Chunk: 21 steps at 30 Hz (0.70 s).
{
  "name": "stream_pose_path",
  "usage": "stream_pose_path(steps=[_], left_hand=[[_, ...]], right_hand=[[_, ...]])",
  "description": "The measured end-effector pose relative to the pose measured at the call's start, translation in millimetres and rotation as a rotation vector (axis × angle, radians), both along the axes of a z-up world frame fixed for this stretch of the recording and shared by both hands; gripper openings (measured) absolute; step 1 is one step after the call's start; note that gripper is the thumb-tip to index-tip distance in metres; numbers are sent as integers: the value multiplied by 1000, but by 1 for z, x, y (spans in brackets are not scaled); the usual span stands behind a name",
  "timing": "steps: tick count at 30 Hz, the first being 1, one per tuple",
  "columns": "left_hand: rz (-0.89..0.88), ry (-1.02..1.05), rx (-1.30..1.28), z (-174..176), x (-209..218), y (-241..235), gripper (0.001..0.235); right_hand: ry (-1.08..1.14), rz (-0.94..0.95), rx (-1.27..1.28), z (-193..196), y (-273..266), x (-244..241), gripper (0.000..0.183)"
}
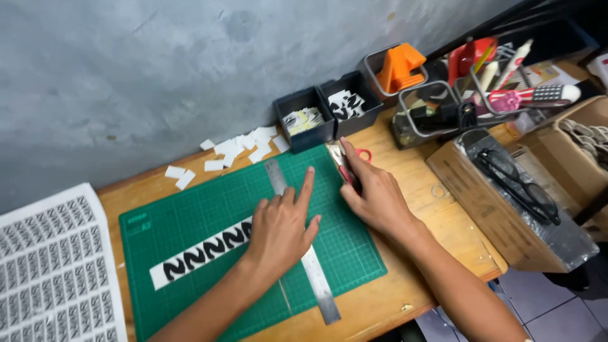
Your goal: The person uses a metal ruler and a red utility knife to cut a printed sheet of paper on a green cutting mat. They repeatedly align the ruler, slice along its edge to separate individual letter stickers, and place the cut pieces into a nearby container.
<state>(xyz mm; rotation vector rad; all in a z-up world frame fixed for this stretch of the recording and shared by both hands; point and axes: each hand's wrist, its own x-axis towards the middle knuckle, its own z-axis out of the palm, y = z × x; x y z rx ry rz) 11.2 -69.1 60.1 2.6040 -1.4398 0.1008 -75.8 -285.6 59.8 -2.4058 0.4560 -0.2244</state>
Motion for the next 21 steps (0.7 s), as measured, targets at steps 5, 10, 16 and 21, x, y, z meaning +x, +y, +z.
stream_pose_path(steps=[5, 10, 16, 21], left_hand=[[84, -14, -48, -25, -32, 83, 96], [182, 99, -86, -46, -53, 119, 110], [162, 181, -172, -60, -59, 103, 109], [98, 173, -175, -66, -67, 84, 109]], right_hand=[[56, 100, -3, -11, 17, -1, 83], [84, 141, -16, -26, 36, 4, 77], [72, 141, -90, -38, 38, 15, 76], [137, 174, -64, -26, 39, 24, 73]])
